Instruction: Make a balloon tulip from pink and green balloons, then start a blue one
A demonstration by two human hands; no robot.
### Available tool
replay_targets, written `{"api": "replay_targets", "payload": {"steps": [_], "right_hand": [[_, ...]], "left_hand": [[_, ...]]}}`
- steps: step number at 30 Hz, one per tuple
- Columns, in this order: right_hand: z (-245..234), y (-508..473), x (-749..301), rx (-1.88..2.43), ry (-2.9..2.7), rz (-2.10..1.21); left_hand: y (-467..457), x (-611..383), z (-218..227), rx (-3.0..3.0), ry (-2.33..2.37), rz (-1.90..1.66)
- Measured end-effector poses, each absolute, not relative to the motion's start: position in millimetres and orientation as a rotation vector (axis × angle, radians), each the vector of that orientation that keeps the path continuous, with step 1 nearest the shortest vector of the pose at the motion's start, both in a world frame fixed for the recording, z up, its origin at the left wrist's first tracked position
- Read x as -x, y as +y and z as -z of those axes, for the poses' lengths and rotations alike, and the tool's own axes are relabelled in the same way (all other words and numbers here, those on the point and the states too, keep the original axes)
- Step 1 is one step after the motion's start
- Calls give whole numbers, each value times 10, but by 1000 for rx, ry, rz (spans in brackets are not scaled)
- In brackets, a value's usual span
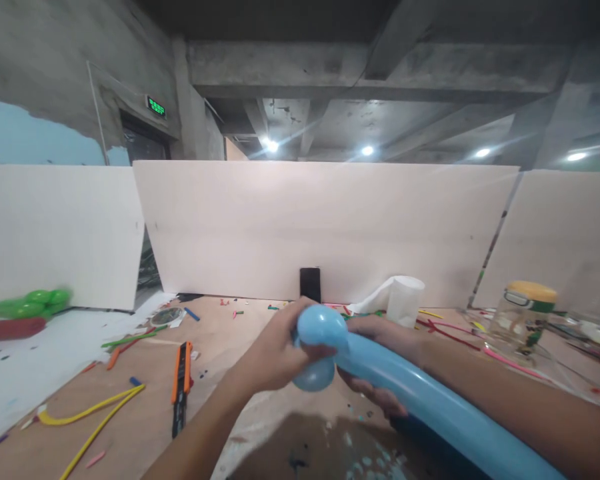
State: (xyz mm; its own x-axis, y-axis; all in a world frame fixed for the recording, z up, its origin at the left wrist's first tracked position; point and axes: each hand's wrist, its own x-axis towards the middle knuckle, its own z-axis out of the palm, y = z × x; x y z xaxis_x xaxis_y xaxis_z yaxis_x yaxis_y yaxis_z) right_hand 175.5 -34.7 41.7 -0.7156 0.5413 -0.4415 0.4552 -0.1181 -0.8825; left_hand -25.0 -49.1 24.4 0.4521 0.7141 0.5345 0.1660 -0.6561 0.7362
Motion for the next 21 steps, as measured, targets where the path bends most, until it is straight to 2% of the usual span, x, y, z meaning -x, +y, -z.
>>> {"api": "replay_targets", "payload": {"steps": [3,4,6,10,12,16,19,21], "right_hand": [[-487,-320,-1737,1135,-1776,-2100],[-505,-318,-1723,1122,-1801,-2027],[-525,-333,-1676,1110,-1979,-1738],[-500,-395,-1541,1115,-2336,-788],[-467,-401,-1499,1095,-2416,-451],[-408,-342,-1492,1114,-2494,-116],[-410,-298,-1475,1172,-2508,24],[-434,-280,-1436,1176,-2482,0]], "left_hand": [[-391,196,-166,-1774,824,-1337],[-361,184,-142,-1708,836,-1370],[-302,173,-97,-1631,873,-1411],[-190,188,-25,-1431,898,-1414],[-152,201,-12,-1301,845,-1363],[-124,208,-27,-1155,750,-1246],[-112,190,-26,-1191,839,-1358],[-109,183,-12,-1281,949,-1488]]}}
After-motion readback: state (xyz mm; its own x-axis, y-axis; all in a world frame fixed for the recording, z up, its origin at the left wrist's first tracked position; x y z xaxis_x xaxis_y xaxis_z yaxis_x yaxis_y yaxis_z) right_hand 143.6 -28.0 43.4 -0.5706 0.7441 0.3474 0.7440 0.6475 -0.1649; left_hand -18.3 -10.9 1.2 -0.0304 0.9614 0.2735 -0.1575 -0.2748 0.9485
